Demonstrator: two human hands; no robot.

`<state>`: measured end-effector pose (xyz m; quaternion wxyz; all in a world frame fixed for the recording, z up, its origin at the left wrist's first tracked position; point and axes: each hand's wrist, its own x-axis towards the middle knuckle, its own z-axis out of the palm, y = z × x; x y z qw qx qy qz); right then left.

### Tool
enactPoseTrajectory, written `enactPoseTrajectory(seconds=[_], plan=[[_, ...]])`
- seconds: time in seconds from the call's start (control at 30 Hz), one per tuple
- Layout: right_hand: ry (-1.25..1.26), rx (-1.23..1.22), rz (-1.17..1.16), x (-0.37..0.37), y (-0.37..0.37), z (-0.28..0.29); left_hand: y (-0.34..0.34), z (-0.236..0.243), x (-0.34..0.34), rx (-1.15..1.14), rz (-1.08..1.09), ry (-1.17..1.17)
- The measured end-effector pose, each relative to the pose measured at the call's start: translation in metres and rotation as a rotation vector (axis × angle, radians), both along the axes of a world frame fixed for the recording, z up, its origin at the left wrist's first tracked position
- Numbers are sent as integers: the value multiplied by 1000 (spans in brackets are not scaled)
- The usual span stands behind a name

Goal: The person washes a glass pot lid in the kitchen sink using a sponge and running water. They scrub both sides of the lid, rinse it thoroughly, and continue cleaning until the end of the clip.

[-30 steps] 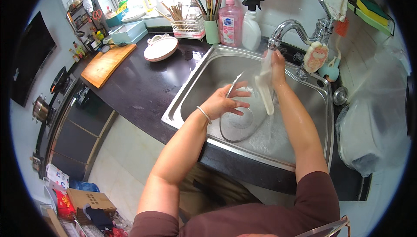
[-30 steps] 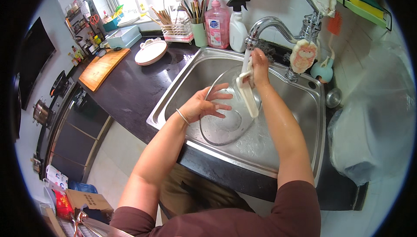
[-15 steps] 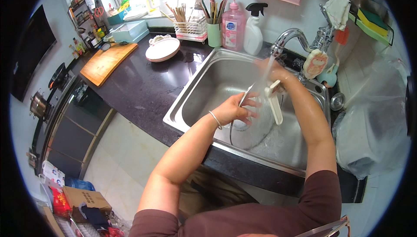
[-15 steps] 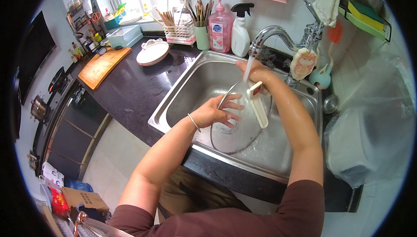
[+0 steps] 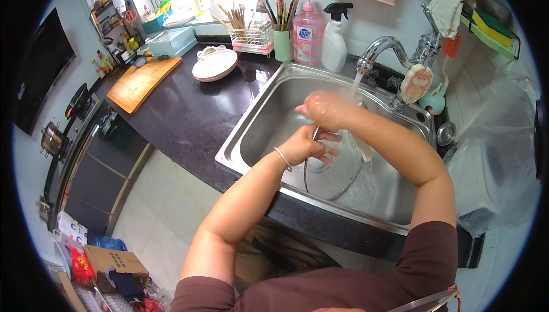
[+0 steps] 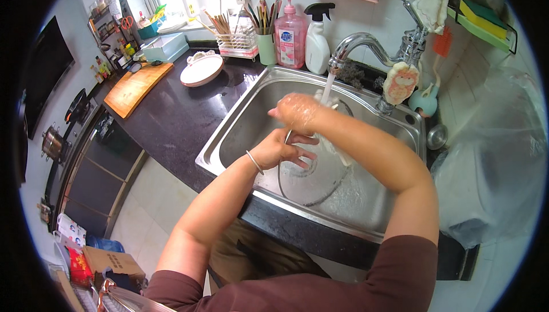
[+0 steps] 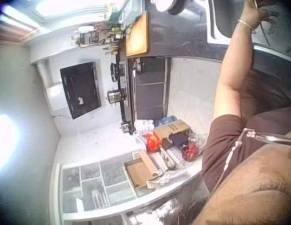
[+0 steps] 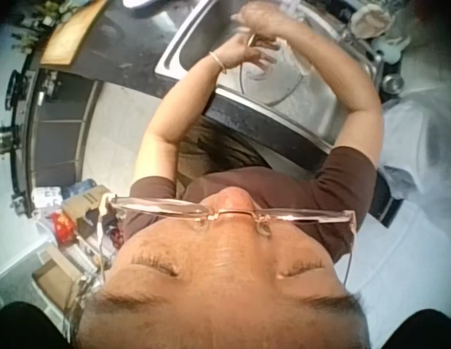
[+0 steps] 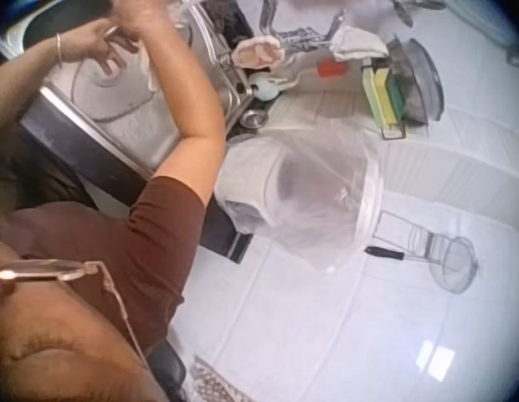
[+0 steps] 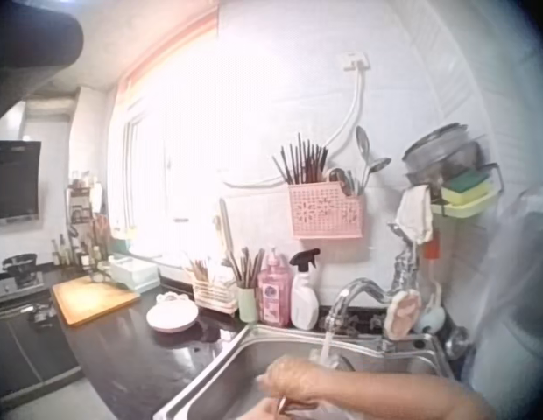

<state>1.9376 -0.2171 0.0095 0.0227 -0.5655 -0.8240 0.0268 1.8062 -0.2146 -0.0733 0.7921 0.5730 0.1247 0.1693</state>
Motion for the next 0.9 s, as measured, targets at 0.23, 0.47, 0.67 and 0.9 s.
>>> enactPoseTrajectory(seconds=[0.23,0.47,0.67,0.9], plan=[[202,-153,-156,48,20,4,-3,10,1,-34,-56,30],[660,281,-297,128,22,-44,-1,6,4,-26,-73,40],[787,406,-625,163,9,-118,1,10,-1,-26,-23,29],[647,371,-474,68,-4,-45,9,9,-12,80,104,142]])
